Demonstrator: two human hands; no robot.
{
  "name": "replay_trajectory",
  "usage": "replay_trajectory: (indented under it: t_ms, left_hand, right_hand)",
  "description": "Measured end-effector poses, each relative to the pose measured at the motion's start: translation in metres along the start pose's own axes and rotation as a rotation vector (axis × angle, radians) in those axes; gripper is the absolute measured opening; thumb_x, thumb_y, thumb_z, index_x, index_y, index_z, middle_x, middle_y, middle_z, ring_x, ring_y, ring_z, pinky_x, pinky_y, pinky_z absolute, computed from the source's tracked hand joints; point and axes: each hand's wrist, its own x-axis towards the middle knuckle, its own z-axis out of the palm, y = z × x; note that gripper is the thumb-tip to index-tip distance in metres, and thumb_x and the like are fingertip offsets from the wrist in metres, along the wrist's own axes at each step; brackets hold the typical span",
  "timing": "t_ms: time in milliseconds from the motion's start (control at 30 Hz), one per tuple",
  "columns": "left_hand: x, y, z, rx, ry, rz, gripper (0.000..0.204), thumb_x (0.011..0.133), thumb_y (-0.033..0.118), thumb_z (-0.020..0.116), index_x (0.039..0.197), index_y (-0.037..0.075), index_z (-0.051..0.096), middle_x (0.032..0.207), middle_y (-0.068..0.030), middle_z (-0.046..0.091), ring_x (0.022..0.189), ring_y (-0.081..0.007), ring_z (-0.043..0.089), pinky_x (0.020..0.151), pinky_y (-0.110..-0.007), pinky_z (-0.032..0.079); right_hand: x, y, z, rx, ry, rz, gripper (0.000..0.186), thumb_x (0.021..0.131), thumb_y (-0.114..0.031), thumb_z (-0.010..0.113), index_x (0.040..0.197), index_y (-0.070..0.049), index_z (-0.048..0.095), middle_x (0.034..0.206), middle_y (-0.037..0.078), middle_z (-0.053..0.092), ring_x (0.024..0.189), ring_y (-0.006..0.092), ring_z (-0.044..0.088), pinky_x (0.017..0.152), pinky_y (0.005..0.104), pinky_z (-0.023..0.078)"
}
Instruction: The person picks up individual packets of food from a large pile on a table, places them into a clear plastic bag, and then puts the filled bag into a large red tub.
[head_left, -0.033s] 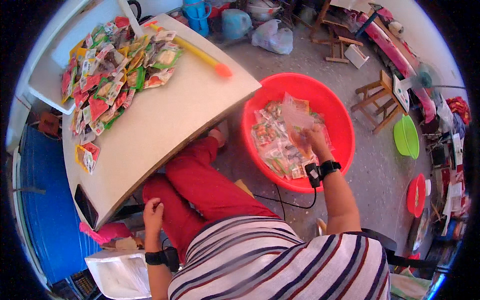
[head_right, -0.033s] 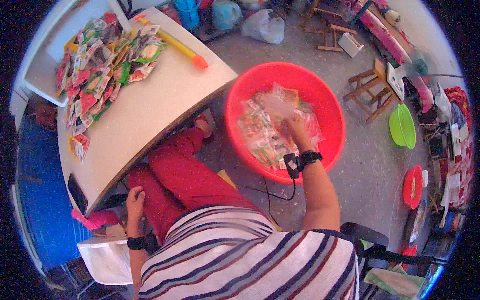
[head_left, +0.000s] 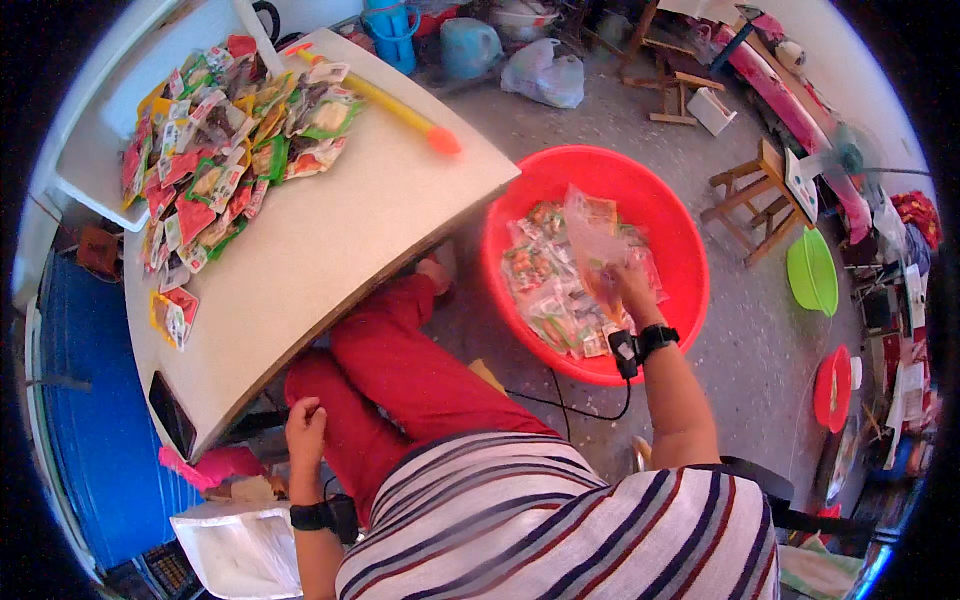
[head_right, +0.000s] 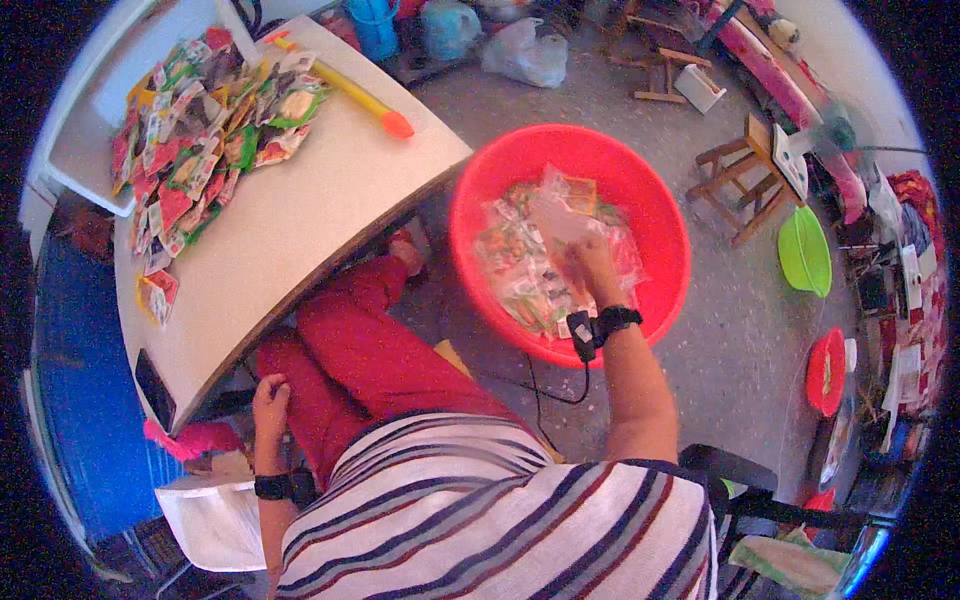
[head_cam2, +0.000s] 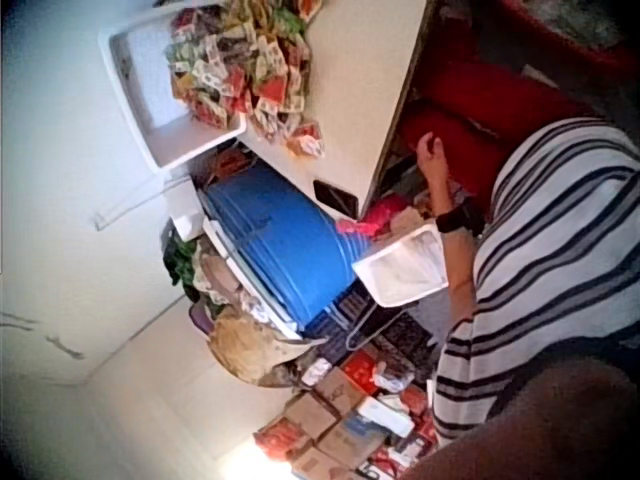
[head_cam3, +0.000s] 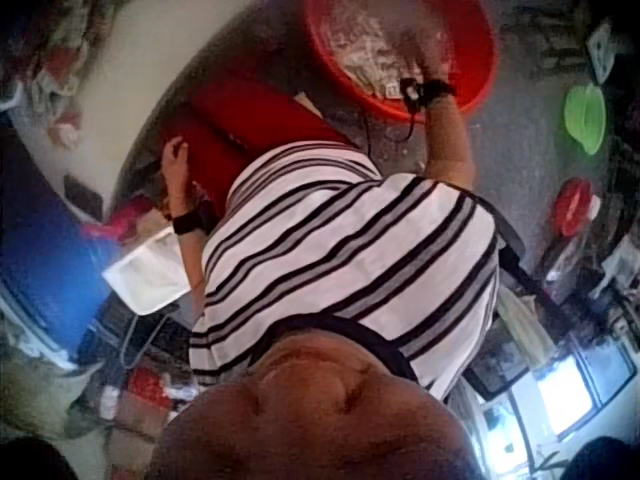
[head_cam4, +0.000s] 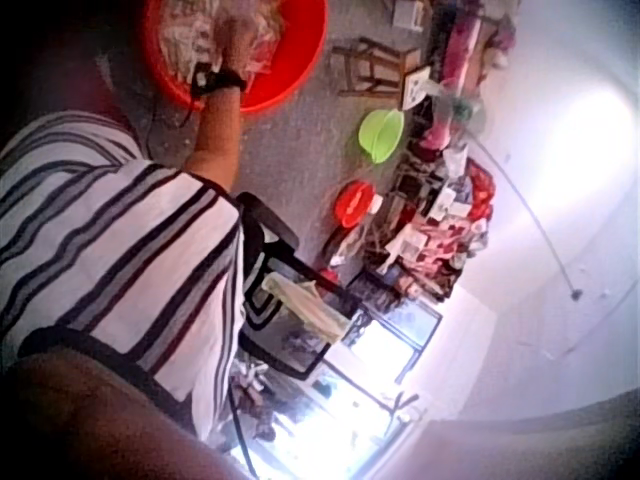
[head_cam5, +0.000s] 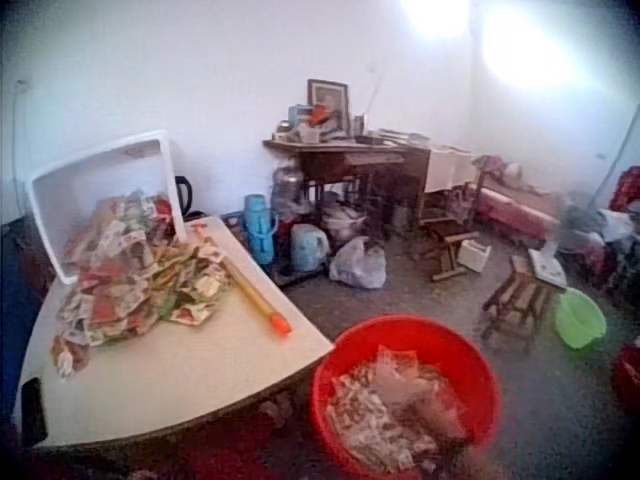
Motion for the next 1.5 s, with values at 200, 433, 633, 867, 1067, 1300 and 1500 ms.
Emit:
replay_trajectory:
  t_ms: [200,433,633,867,1067,1300,1500]
  left_hand:
    - [-0.001,-0.011,0.001,0.000,0.044,-0.036,0.017,0.071,0.006,0.052,0.088,0.001,0.052,0.083,-0.0048,0.053,0.077,-0.0120,0.048,0.069,-0.023,0.039]
    - [-0.003,0.000,0.004,-0.026,0.051,-0.065,0.017,0.071,0.006,0.051,0.087,0.001,0.052,0.083,-0.0044,0.052,0.076,-0.0119,0.047,0.069,-0.023,0.038]
    - [0.002,-0.005,0.008,0.004,0.063,-0.005,0.016,0.071,0.006,0.051,0.087,0.001,0.052,0.082,-0.0046,0.052,0.074,-0.0118,0.047,0.068,-0.023,0.038]
    - [0.005,-0.009,0.008,0.062,0.069,0.054,0.017,0.070,0.007,0.051,0.086,0.001,0.052,0.080,-0.0054,0.052,0.073,-0.0128,0.048,0.067,-0.024,0.039]
    - [0.003,-0.018,0.006,0.048,0.059,0.065,0.016,0.071,0.007,0.051,0.086,0.001,0.052,0.081,-0.0062,0.052,0.074,-0.0134,0.048,0.068,-0.024,0.039]
    - [0.001,-0.023,0.007,0.055,0.068,0.070,0.017,0.070,0.008,0.054,0.086,0.002,0.053,0.082,-0.0071,0.053,0.076,-0.0152,0.049,0.069,-0.025,0.040]
    - [-0.010,-0.019,-0.001,0.138,0.096,0.083,0.019,0.070,0.011,0.055,0.087,0.002,0.054,0.084,-0.0093,0.054,0.078,-0.0179,0.052,0.069,-0.027,0.041]
  right_hand:
    - [-0.037,0.058,0.020,0.004,0.068,0.138,0.008,0.069,-0.007,0.046,0.071,-0.002,0.053,0.062,0.004,0.052,0.051,0.0126,0.048,0.045,0.0235,0.038]
    - [-0.069,0.061,0.047,-0.136,0.244,0.130,0.010,0.070,-0.007,0.045,0.071,0.001,0.052,0.058,0.006,0.051,0.054,0.0132,0.049,0.046,0.0270,0.038]
    - [-0.037,0.064,-0.028,-0.235,0.247,0.055,0.015,0.071,-0.014,0.046,0.072,0.000,0.051,0.056,0.013,0.051,0.056,0.0210,0.053,0.050,0.0325,0.039]
    - [-0.045,0.023,-0.116,-1.031,0.354,-0.028,0.018,0.068,-0.017,0.052,0.078,-0.003,0.052,0.071,0.018,0.054,0.072,0.0301,0.054,0.060,0.0395,0.041]
    - [-0.098,0.048,-0.109,-1.290,0.086,0.528,0.028,0.072,-0.017,0.043,0.100,-0.012,0.047,0.104,0.017,0.046,0.091,0.0332,0.050,0.073,0.0456,0.041]
    - [-0.067,0.045,-0.067,-1.072,0.072,0.463,0.031,0.071,-0.018,0.043,0.099,-0.008,0.049,0.094,0.019,0.053,0.092,0.0316,0.050,0.075,0.0434,0.040]
    - [-0.051,-0.096,0.039,-0.846,-0.006,-0.134,0.028,0.066,-0.017,0.048,0.090,-0.002,0.051,0.088,0.021,0.053,0.082,0.0357,0.050,0.074,0.0396,0.039]
